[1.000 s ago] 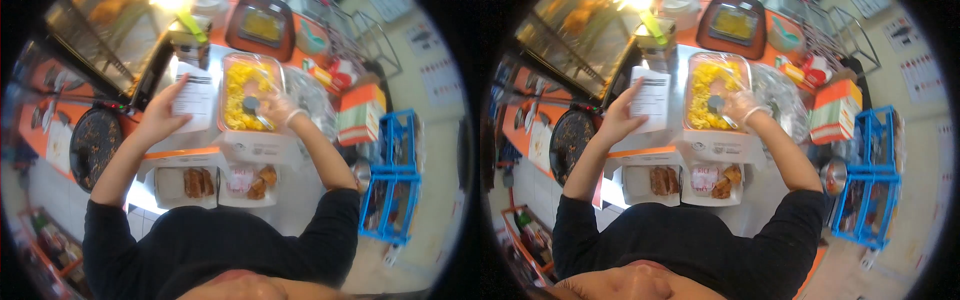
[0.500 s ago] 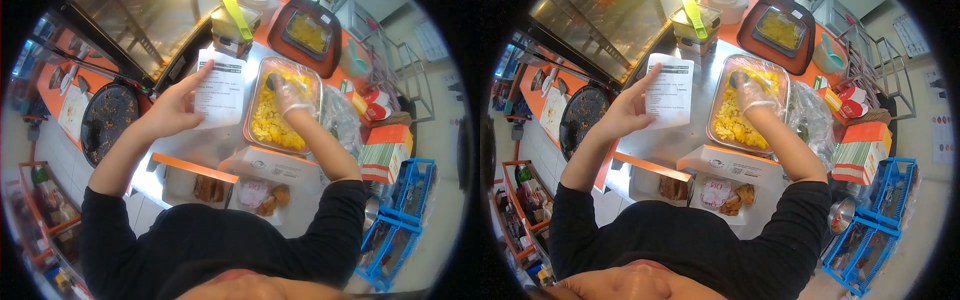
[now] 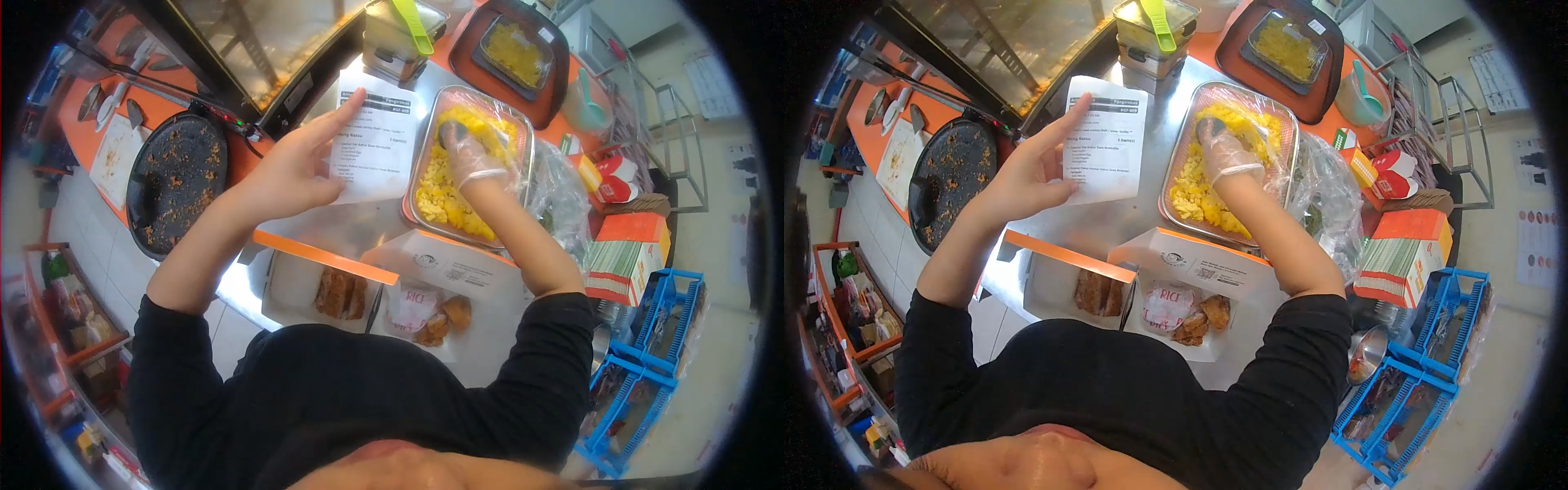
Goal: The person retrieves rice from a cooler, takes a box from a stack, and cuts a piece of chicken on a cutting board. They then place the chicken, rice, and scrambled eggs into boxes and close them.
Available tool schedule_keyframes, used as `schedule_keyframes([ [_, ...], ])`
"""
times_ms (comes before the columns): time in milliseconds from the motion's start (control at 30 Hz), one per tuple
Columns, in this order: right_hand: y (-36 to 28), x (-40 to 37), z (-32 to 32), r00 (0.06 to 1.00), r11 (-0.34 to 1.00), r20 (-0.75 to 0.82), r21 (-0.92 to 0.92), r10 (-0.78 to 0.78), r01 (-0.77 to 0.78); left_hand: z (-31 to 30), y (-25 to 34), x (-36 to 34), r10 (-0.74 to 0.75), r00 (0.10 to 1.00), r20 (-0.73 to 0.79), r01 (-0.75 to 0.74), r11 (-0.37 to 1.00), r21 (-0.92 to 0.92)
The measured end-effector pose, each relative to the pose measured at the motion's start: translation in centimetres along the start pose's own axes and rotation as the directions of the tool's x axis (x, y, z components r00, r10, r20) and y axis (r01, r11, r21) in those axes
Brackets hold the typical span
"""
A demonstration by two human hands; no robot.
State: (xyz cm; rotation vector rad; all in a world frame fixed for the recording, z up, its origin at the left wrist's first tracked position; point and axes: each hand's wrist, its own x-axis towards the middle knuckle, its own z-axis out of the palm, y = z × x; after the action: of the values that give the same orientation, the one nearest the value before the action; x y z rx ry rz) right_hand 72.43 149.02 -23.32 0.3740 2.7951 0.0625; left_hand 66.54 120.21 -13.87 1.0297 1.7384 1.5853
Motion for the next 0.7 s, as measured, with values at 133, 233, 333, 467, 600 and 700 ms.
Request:
schedule_keyframes([
  [133,-0.2,0.5,-0.2,0.998,0.991,-0.006,0.117,0.068,-0.067,-0.1,0.1,-0.5,0.049,0.999,0.000,-0.049,0.996,0.070],
  [233,0.0,1.1,-2.2,0.993,0.976,0.094,0.199,0.069,-0.087,0.0,0.1,-0.7,0.044,0.999,-0.005,-0.043,0.999,0.013],
  [333,1.2,1.5,-5.7,0.937,0.957,0.347,0.261,0.031,-0.129,-0.1,-0.3,-0.8,0.042,0.999,-0.009,-0.042,0.998,-0.044],
  [467,2.7,3.2,-3.8,0.864,0.999,0.504,0.037,-0.021,0.003,0.0,-0.3,-0.7,0.080,0.996,-0.030,-0.082,0.994,-0.065],
  [600,-1.1,-0.8,-2.7,0.993,0.993,0.100,0.107,-0.063,0.052,-0.1,-0.8,-0.7,0.096,0.994,-0.058,-0.101,0.991,-0.087],
  [700,-1.9,-2.4,-3.3,0.992,0.994,0.081,-0.034,-0.099,0.102,0.1,-0.4,-0.6,0.026,0.998,-0.053,-0.033,0.992,-0.120],
])
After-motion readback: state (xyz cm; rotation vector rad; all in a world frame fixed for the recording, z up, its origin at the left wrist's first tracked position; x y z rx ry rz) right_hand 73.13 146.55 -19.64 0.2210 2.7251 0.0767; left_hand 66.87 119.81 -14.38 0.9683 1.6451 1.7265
